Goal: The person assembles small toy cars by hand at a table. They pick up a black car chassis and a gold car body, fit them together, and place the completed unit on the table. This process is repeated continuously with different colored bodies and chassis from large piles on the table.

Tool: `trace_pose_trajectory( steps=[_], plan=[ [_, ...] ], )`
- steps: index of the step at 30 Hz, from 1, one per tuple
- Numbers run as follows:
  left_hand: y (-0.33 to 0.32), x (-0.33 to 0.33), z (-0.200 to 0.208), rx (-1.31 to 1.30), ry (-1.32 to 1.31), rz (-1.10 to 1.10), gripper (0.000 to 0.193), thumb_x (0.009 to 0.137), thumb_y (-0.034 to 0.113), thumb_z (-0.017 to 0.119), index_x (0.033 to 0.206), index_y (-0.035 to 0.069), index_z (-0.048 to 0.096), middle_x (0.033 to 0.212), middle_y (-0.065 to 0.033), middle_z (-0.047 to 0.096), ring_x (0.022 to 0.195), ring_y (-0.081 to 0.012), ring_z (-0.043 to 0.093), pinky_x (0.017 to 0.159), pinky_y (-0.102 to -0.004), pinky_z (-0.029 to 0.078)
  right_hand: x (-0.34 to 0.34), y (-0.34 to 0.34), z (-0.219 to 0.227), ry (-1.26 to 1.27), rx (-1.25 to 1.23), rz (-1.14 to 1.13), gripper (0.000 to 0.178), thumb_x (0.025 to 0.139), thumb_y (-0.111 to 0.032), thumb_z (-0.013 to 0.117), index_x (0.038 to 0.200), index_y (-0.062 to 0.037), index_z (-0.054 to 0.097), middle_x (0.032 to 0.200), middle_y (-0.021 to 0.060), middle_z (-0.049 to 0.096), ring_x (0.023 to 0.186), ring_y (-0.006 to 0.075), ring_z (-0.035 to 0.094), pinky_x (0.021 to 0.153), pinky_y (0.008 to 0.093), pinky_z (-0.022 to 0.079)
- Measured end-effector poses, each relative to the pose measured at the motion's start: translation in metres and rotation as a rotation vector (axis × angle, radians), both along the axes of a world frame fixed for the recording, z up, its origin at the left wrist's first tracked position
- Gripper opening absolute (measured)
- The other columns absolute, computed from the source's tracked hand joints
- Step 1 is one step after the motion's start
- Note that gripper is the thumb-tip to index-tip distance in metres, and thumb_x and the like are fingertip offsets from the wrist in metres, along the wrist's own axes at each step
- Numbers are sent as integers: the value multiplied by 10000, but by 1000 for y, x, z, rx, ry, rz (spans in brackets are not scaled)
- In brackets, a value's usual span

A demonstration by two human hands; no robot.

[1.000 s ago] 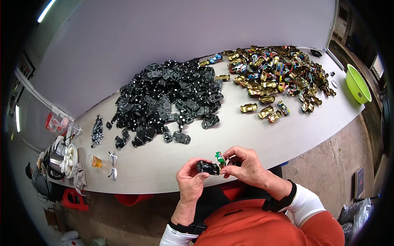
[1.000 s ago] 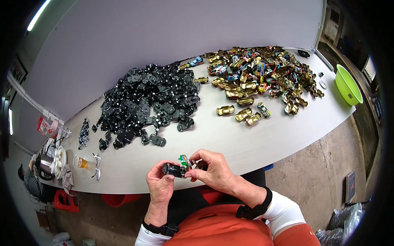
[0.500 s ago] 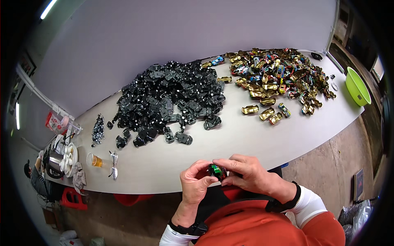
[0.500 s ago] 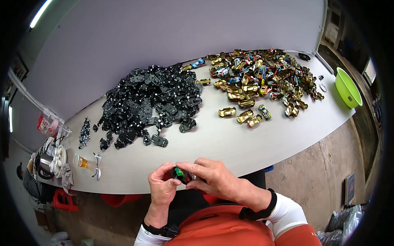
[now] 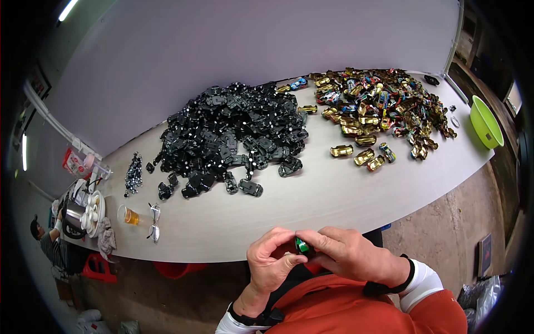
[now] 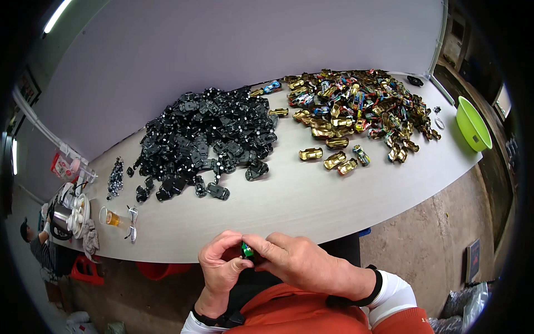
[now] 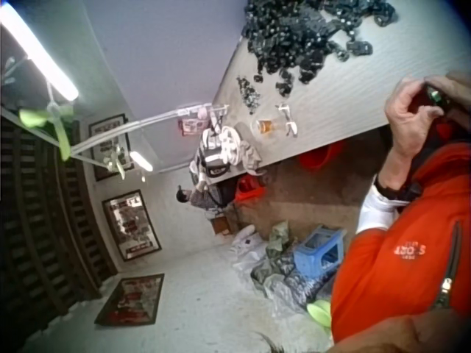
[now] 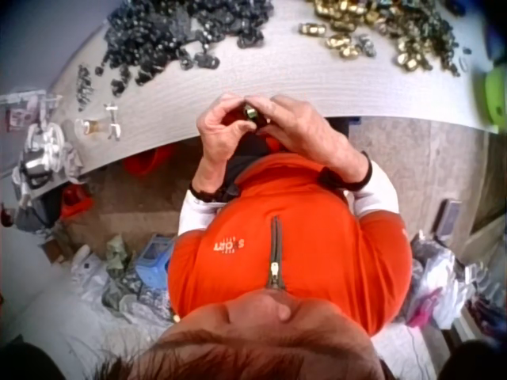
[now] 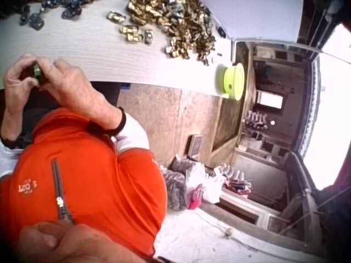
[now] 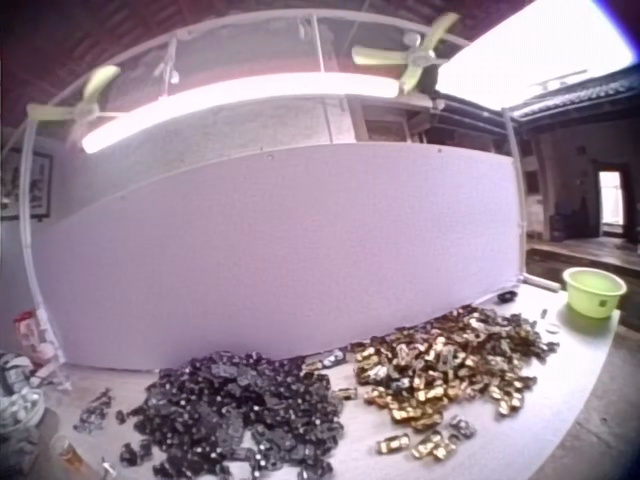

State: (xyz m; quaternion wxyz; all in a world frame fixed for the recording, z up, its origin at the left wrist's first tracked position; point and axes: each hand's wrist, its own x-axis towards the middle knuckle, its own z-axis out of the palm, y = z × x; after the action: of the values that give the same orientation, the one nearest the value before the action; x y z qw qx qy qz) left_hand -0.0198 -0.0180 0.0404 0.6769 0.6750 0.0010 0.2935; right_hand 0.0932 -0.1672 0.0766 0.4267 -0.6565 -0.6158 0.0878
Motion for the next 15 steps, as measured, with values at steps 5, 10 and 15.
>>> trace_pose_trajectory(
  steps=[5, 10, 15],
  plan=[
    [-10, 0, 28, 78, 124, 43, 434, 645, 230, 808, 925, -42, 621, 857, -88, 606, 756, -133, 570, 629, -226, 461, 3, -7, 10, -17, 7, 53, 679, 701, -46, 713, 1310, -62, 413, 783, 104, 545, 621, 245, 591, 517, 326, 499],
    [-7, 0, 24, 85, 50, -52, 393, 688, 112, 774, 1003, -47, 602, 922, -89, 586, 776, -133, 588, 632, -227, 490, 7, -7, 2, 30, 184, 86, 647, 690, -22, 727, 1274, -26, 449, 854, 127, 588, 666, 233, 613, 571, 313, 516],
    [-11, 4, 8, -214, 128, -120, 358, 736, 42, 727, 1053, -34, 579, 975, -77, 566, 720, -110, 591, 558, -188, 483, 7, -3, 0, 535, -22, -32, 462, 733, -32, 712, 1125, 5, 470, 844, 128, 638, 712, 205, 637, 599, 298, 511]
  ],
)
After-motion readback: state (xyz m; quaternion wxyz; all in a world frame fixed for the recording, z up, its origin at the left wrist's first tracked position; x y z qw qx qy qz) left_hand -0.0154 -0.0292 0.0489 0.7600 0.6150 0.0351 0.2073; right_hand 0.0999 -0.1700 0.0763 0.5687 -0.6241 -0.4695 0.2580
